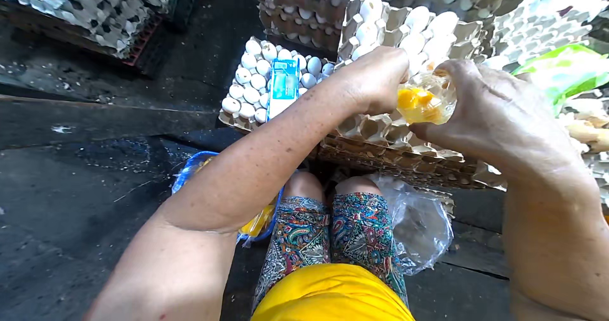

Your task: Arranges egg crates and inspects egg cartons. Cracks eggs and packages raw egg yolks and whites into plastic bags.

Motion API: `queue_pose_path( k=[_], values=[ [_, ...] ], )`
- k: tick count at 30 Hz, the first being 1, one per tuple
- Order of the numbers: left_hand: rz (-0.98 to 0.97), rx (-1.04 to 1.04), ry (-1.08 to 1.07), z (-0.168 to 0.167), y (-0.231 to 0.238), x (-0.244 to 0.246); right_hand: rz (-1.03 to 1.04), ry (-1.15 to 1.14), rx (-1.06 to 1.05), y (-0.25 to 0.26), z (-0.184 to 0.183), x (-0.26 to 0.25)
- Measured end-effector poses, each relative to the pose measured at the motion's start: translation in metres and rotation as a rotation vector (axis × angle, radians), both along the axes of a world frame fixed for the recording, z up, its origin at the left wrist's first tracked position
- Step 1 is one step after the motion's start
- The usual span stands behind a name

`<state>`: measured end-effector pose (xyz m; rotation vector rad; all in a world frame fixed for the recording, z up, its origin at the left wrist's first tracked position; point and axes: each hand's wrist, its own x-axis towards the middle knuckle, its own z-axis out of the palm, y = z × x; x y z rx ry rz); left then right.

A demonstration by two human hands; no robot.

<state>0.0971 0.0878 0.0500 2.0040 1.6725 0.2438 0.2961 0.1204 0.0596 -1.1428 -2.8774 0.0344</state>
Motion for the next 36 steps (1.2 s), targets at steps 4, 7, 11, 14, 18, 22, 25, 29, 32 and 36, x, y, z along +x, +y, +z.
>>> queue_pose_path(
  k=[4, 7, 11, 14, 18, 22, 25, 29, 32, 36],
  values=[
    [-0.019, 0.017, 0.004, -0.001, 0.001, -0.002, 0.009, -0.011, 0.006, 0.002, 0.001, -0.003],
    [-0.015, 0.014, 0.004, 0.0, 0.0, -0.002, 0.014, -0.04, 0.012, 0.002, 0.003, -0.005],
    [0.004, -0.007, 0.005, 0.0, -0.001, -0.003, -0.003, -0.088, -0.014, 0.002, 0.006, -0.007],
    [0.022, -0.025, -0.008, 0.001, -0.001, -0.003, -0.016, -0.102, -0.024, 0.003, 0.008, -0.01],
    [0.033, -0.035, -0.032, 0.002, -0.001, -0.005, -0.039, -0.146, -0.015, 0.003, 0.013, -0.02],
    [0.04, -0.026, -0.046, 0.002, -0.003, -0.007, -0.003, -0.159, -0.003, 0.006, 0.016, -0.022],
    [0.035, -0.017, -0.051, 0.002, -0.003, -0.009, 0.006, -0.178, 0.004, 0.007, 0.019, -0.024],
    [0.039, -0.007, -0.065, 0.001, -0.003, -0.011, 0.008, -0.196, 0.006, 0.006, 0.024, -0.028],
    [0.044, -0.008, -0.069, 0.001, -0.003, -0.012, 0.031, -0.177, 0.019, 0.006, 0.024, -0.028],
    [0.043, 0.02, -0.078, -0.002, -0.005, -0.016, 0.041, -0.189, 0.027, 0.005, 0.028, -0.032]
  ],
)
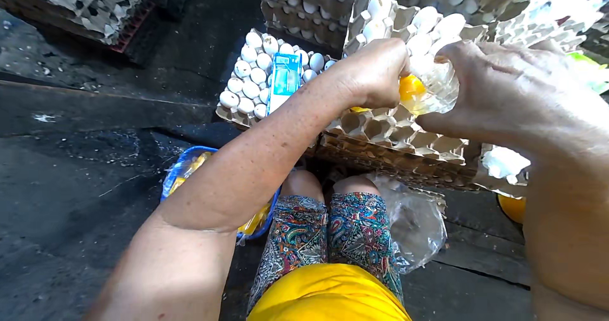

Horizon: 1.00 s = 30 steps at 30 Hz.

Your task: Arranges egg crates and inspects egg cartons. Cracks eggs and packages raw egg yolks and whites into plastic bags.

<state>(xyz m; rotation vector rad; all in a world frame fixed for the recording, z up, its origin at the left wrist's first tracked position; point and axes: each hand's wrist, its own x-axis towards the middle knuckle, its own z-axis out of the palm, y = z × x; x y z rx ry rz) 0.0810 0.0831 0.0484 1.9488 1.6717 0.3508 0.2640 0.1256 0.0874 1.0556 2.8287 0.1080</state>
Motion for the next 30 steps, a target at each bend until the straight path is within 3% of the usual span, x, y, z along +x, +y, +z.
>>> queue_pose_path(
  k=[18, 30],
  values=[
    [0.073, -0.006, -0.133, 0.0, -0.007, -0.018, 0.079, -0.067, 0.072, -0.004, 0.014, -0.016],
    [0.196, -0.084, -0.493, 0.012, -0.018, -0.028, 0.068, 0.035, 0.055, -0.008, 0.015, -0.012]
  ],
)
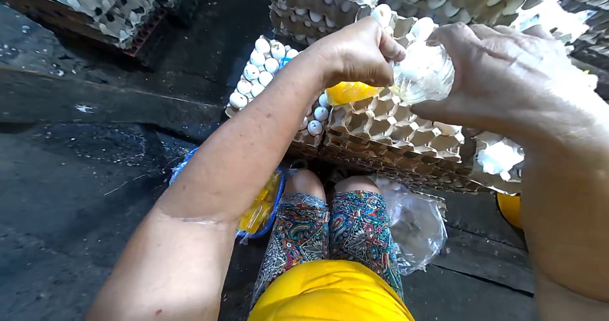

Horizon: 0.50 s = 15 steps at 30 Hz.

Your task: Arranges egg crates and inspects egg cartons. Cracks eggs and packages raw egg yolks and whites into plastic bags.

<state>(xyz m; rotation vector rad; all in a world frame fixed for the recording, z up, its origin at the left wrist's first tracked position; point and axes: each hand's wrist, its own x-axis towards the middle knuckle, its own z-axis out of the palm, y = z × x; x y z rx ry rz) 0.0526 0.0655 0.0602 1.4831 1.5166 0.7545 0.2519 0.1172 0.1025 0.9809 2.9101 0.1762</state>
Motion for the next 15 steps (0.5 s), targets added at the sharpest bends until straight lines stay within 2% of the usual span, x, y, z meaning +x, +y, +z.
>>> queue_pose_path(
  k=[5, 11, 15],
  values=[
    [0.072, -0.045, -0.182, 0.002, -0.002, -0.003, -0.031, 0.134, -0.066, 0.001, -0.012, 0.007],
    [0.173, -0.013, -0.219, 0.006, -0.008, -0.009, -0.086, 0.22, -0.196, 0.002, -0.043, 0.017],
    [0.259, 0.013, -0.215, 0.014, -0.014, -0.021, -0.214, 0.505, -0.347, 0.015, -0.07, 0.036]
  ],
)
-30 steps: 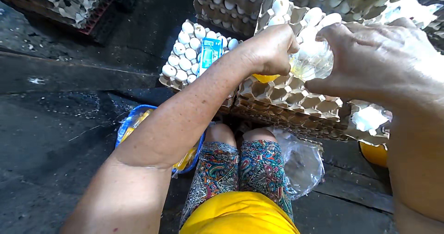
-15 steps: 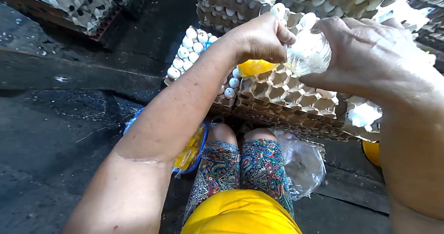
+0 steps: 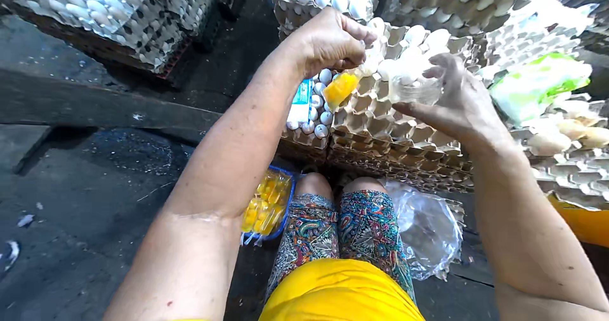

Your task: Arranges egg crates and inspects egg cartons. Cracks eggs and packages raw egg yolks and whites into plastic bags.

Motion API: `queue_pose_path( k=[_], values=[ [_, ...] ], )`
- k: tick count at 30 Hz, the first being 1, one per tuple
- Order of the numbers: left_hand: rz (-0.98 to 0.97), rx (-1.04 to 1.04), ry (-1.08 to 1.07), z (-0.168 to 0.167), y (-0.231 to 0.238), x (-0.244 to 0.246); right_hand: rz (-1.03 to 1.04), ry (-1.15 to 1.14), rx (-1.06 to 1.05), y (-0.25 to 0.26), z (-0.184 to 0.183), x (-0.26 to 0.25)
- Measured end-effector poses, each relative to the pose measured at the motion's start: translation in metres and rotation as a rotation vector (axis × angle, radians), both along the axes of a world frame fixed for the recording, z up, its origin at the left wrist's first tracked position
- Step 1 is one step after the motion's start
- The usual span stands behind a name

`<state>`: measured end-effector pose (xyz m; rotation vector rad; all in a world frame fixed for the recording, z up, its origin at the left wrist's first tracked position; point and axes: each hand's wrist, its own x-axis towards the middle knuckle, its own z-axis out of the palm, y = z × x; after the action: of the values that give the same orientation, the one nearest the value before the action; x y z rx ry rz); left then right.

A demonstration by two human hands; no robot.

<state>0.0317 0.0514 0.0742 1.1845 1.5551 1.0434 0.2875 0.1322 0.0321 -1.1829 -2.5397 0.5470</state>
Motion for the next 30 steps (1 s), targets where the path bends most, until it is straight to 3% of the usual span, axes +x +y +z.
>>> queue_pose_path(
  k=[3, 7, 15, 18, 24, 30],
  values=[
    [0.03, 0.005, 0.05, 0.008, -0.005, -0.007, -0.099, 0.216, -0.108, 0.0, -0.031, 0.006],
    [0.041, 0.021, 0.12, 0.025, -0.01, -0.008, -0.147, 0.273, -0.132, -0.005, -0.065, 0.007],
    [0.0, 0.049, 0.32, 0.064, -0.02, 0.021, -0.028, 0.269, -0.32, -0.007, -0.065, 0.021],
    [-0.011, 0.052, 0.378, 0.068, -0.021, 0.034, -0.088, 0.208, -0.362, -0.015, -0.049, 0.036],
    [-0.03, 0.03, 0.466, 0.074, -0.02, 0.057, -0.068, 0.317, -0.034, -0.038, 0.006, 0.045],
    [-0.056, 0.044, 0.567, 0.067, -0.017, 0.069, 0.075, 0.437, -0.226, -0.028, 0.047, -0.005]
  ],
)
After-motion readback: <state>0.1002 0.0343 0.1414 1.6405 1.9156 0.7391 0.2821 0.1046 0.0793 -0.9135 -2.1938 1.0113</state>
